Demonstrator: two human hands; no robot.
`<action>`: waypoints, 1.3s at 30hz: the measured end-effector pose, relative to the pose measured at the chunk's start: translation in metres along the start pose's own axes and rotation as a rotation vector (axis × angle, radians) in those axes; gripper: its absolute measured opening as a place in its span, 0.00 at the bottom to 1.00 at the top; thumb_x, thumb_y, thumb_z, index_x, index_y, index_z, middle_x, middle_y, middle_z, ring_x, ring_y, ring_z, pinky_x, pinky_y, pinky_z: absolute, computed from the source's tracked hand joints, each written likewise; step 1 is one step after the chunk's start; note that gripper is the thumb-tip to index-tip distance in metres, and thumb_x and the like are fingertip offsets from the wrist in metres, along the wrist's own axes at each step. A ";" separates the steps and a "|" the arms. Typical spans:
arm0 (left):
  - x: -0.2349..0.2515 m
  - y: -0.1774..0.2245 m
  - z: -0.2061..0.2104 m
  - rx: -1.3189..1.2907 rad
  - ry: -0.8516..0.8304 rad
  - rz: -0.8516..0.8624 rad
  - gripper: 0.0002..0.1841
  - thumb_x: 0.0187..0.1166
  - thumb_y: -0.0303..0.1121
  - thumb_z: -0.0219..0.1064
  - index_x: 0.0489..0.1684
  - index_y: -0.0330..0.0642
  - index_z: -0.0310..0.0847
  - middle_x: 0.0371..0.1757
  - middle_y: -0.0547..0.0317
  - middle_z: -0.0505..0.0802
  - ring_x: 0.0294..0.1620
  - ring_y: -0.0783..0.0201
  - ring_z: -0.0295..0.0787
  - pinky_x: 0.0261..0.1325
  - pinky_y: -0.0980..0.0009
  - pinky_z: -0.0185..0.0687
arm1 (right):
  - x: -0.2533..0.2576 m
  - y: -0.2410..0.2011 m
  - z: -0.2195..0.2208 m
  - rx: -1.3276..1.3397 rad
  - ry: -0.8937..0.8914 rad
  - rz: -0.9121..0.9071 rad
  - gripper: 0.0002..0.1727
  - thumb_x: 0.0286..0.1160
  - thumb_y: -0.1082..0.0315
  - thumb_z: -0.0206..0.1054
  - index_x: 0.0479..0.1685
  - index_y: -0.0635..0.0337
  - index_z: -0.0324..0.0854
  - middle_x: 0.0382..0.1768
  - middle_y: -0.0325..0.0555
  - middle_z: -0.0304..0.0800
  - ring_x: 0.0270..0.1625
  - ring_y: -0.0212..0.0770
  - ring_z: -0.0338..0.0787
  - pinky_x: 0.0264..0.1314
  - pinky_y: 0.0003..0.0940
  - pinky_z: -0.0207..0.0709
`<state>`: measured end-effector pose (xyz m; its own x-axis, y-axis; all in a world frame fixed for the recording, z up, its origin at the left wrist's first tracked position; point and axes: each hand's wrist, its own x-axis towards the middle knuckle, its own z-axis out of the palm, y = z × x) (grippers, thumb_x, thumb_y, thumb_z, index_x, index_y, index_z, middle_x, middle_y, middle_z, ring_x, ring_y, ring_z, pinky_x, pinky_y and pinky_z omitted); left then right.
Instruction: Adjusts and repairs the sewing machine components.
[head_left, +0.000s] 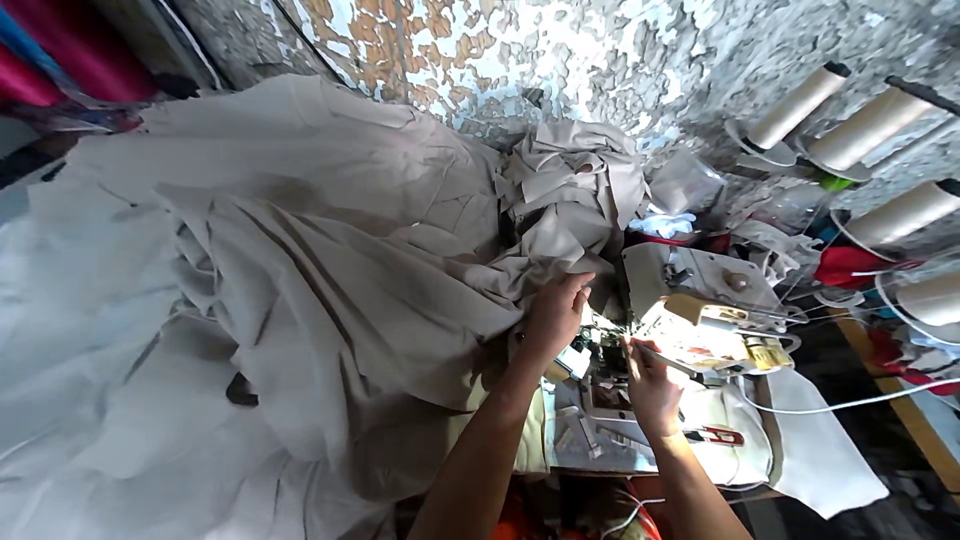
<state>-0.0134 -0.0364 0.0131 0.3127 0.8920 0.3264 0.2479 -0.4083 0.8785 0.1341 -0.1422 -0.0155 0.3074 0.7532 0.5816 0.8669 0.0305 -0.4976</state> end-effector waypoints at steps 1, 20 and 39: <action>0.000 0.000 0.000 0.002 0.003 0.002 0.16 0.88 0.26 0.60 0.69 0.37 0.84 0.61 0.42 0.91 0.62 0.47 0.89 0.68 0.50 0.82 | 0.000 0.000 0.000 -0.004 0.000 -0.004 0.12 0.77 0.72 0.68 0.42 0.78 0.89 0.37 0.64 0.95 0.39 0.49 0.96 0.50 0.39 0.88; 0.001 0.000 0.000 -0.012 -0.025 -0.023 0.16 0.89 0.27 0.59 0.69 0.37 0.84 0.62 0.43 0.91 0.62 0.49 0.90 0.69 0.52 0.82 | -0.001 0.002 -0.001 0.005 -0.004 -0.019 0.11 0.77 0.72 0.68 0.42 0.76 0.89 0.37 0.62 0.95 0.38 0.46 0.97 0.49 0.37 0.89; 0.002 -0.007 0.004 0.013 -0.028 -0.011 0.16 0.89 0.28 0.58 0.69 0.36 0.84 0.62 0.43 0.92 0.63 0.50 0.90 0.70 0.51 0.82 | -0.001 0.001 -0.003 -0.009 -0.015 -0.036 0.11 0.76 0.72 0.67 0.42 0.75 0.90 0.38 0.62 0.95 0.40 0.50 0.97 0.50 0.41 0.89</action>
<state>-0.0109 -0.0324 0.0057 0.3358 0.8906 0.3069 0.2629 -0.4014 0.8774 0.1358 -0.1450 -0.0140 0.2696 0.7617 0.5891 0.8808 0.0522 -0.4706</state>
